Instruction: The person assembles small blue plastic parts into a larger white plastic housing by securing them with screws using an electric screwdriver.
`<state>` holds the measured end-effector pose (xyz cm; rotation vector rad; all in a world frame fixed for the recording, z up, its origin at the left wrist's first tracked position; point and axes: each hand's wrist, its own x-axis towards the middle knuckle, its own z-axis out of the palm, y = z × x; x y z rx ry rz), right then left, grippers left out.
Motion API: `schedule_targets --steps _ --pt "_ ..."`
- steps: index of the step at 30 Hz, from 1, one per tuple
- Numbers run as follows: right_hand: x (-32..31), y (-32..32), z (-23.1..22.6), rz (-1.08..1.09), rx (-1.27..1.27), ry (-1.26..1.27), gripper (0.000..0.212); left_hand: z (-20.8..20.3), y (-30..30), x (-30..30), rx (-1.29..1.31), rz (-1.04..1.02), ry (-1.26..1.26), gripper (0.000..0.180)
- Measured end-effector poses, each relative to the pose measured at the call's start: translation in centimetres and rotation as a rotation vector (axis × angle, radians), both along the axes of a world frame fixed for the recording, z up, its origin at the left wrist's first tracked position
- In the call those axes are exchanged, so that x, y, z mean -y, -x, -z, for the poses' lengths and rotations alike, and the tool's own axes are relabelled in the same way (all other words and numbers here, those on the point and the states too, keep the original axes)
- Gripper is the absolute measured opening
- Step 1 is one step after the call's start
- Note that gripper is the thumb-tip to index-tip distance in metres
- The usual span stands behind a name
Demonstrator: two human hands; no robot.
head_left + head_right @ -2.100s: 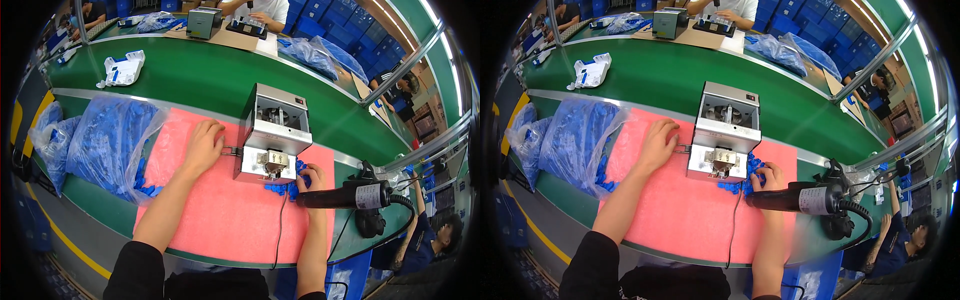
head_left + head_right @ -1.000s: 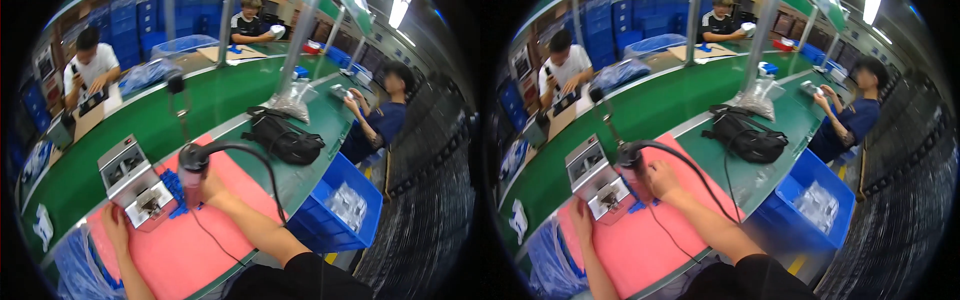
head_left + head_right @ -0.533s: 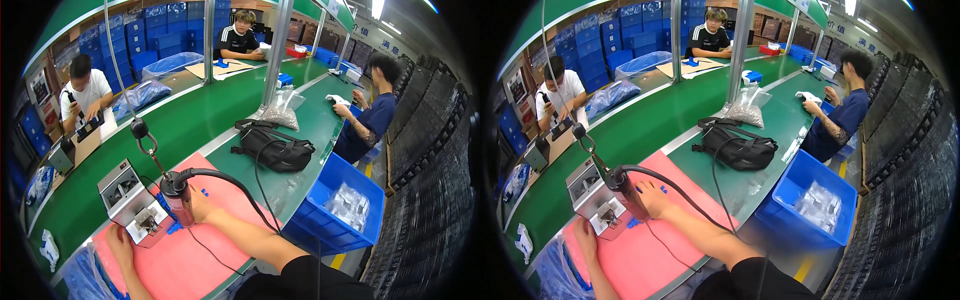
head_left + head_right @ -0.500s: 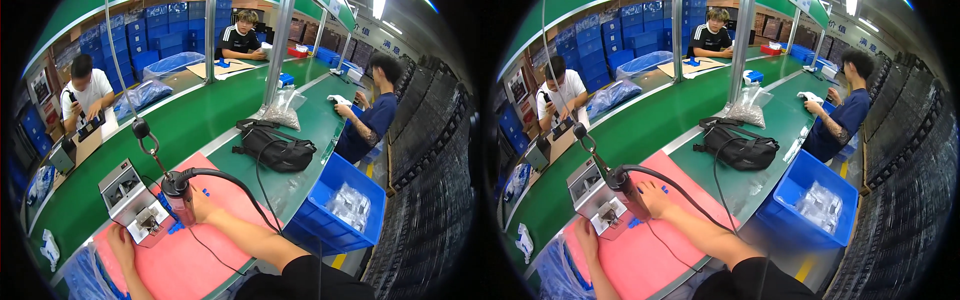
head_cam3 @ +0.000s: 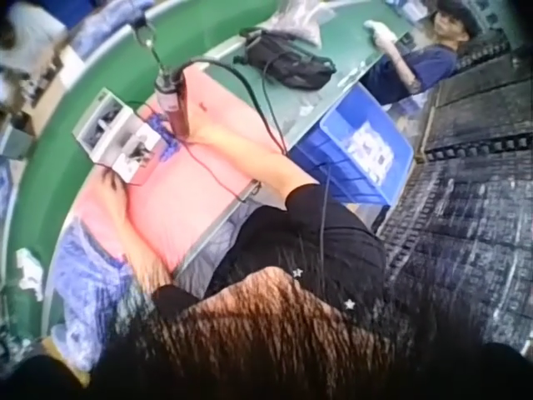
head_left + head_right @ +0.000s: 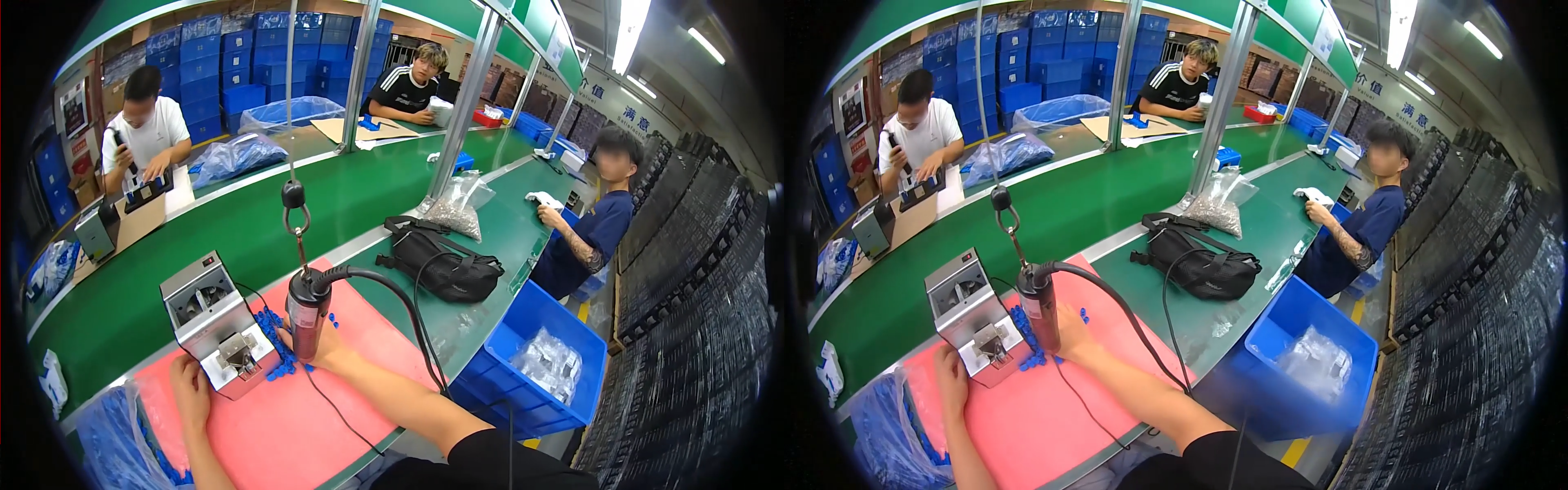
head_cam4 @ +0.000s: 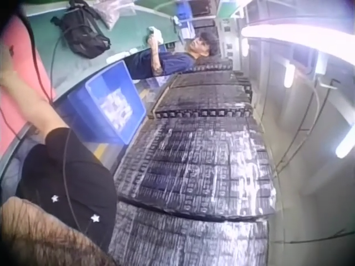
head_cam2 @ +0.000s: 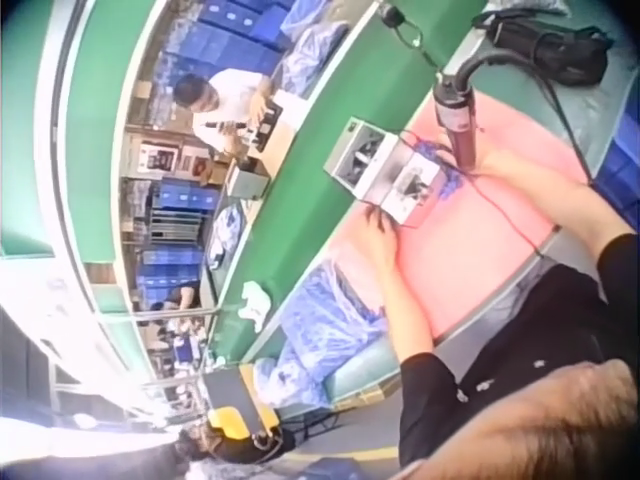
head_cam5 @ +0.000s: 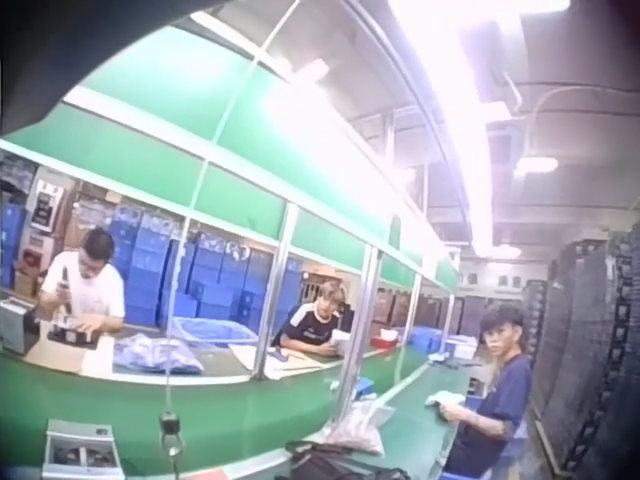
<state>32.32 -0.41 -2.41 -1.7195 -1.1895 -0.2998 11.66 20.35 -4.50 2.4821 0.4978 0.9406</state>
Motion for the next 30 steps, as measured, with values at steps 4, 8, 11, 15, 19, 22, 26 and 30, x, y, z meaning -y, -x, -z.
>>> schedule_targets --steps 4,8,11,15,19,22,26,30 --pt "0.0 -0.5 1.4 -0.034 -0.125 0.124 0.02 1.2 0.0 -0.4 0.012 -0.003 -0.047 0.014" --pt "-0.4 -1.2 2.7 -0.017 0.006 0.033 0.018 1.8 0.2 -0.7 -0.018 -0.036 0.042 0.014" --pt "0.4 -0.3 0.0 -0.052 -0.028 0.016 0.016 2.0 0.5 -0.9 -0.032 -0.055 0.086 0.016" --pt "0.6 -0.7 0.9 -0.052 -0.077 0.043 0.019 1.2 0.2 -0.3 -0.009 -0.039 0.028 0.016" --pt "-0.5 -1.0 2.7 -0.087 -0.396 -0.097 0.024 0.2 0.0 0.0 -0.03 -0.007 0.036 0.015" --pt "-0.1 -1.5 2.5 -0.073 -0.342 -0.059 0.022 0.1 -0.1 0.0 -0.012 0.0 0.092 0.015" --pt "-1.0 -2.8 4.8 0.034 -0.196 -0.017 0.019 -0.3 -0.2 0.7 0.037 -0.017 0.12 0.015" --pt "-1.1 -2.7 4.0 0.097 -0.09 -0.003 0.017 -0.3 0.1 0.4 0.003 -0.003 0.08 0.018"
